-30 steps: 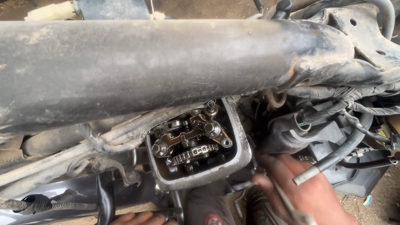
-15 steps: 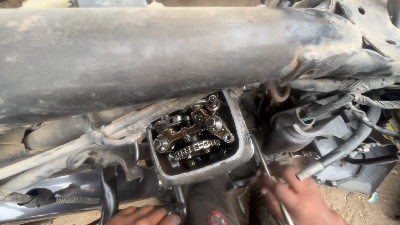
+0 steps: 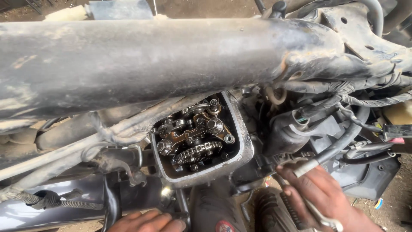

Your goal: The person kneels beside a motorcycle with its cylinder head exposed and works on the engine assembly, using a wrench to loosen and tighten fasteners around the cylinder and engine casing while steadying components with the other hand. They reposition around the bike and continue turning fasteners on the engine throughout the clip.

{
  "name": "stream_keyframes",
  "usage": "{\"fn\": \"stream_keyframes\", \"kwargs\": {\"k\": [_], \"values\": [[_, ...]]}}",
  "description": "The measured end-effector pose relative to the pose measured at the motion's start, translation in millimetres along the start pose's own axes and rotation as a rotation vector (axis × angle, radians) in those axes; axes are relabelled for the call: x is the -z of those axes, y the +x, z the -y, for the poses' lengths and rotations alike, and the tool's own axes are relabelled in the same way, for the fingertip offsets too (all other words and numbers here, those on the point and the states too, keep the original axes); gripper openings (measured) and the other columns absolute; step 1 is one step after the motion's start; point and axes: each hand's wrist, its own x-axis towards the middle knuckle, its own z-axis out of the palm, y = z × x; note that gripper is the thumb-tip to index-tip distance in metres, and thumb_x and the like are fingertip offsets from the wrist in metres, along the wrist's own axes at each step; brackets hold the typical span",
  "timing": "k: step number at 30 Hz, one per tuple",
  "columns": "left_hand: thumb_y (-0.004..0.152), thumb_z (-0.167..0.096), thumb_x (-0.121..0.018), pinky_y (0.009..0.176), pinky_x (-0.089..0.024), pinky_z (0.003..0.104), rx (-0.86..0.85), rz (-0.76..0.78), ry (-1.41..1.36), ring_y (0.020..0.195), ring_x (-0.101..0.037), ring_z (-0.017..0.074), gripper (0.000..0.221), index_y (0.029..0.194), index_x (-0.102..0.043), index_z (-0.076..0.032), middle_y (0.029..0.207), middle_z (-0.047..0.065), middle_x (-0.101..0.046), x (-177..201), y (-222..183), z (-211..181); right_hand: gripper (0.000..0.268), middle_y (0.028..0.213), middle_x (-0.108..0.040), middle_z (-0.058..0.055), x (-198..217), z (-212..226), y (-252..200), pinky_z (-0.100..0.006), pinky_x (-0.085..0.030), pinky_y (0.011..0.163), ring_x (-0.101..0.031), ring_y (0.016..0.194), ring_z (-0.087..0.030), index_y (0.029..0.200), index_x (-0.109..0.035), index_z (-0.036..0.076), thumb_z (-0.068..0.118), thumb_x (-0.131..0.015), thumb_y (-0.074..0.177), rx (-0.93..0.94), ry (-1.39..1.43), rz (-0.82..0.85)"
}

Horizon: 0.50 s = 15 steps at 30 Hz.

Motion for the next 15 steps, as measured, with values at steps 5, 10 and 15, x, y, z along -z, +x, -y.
{"fn": "stream_keyframes", "kwargs": {"k": [5,10,15], "values": [[0.105,-0.052,-0.038,0.089,-0.051,0.055,0.048,0.173,-0.152,0.113,-0.067,0.0283,0.049,0.136,-0.061,-0.023,0.117,0.007,-0.068,3,9,-5,0.031,0.097,-0.072,-0.016,23,24,40,-0.038,-0.06,0.064,-0.074,0.081,-0.03,0.112,-0.068,-0.004,0.016,-0.067,0.088,-0.077,-0.031,0.111],[0.107,-0.052,-0.041,0.071,-0.054,0.039,-0.138,-0.074,0.047,0.1,-0.069,0.0199,0.049,0.139,-0.061,-0.021,0.117,0.005,-0.067,-18,-4,10,0.031,0.088,-0.073,-0.007,14,44,63,-0.037,-0.058,0.065,-0.075,0.078,-0.024,0.114,-0.073,0.008,0.028,-0.072,0.091,-0.33,-0.067,0.225],[0.102,-0.055,-0.04,0.092,-0.051,0.035,0.236,0.278,-0.293,0.105,-0.068,0.0138,0.041,0.124,-0.06,-0.027,0.108,-0.002,-0.066,-90,9,26,0.03,0.092,-0.071,-0.002,-19,24,17,-0.035,-0.059,0.068,-0.074,0.079,-0.017,0.112,-0.072,0.015,0.033,-0.068,0.088,-0.388,-0.299,0.261]]}}
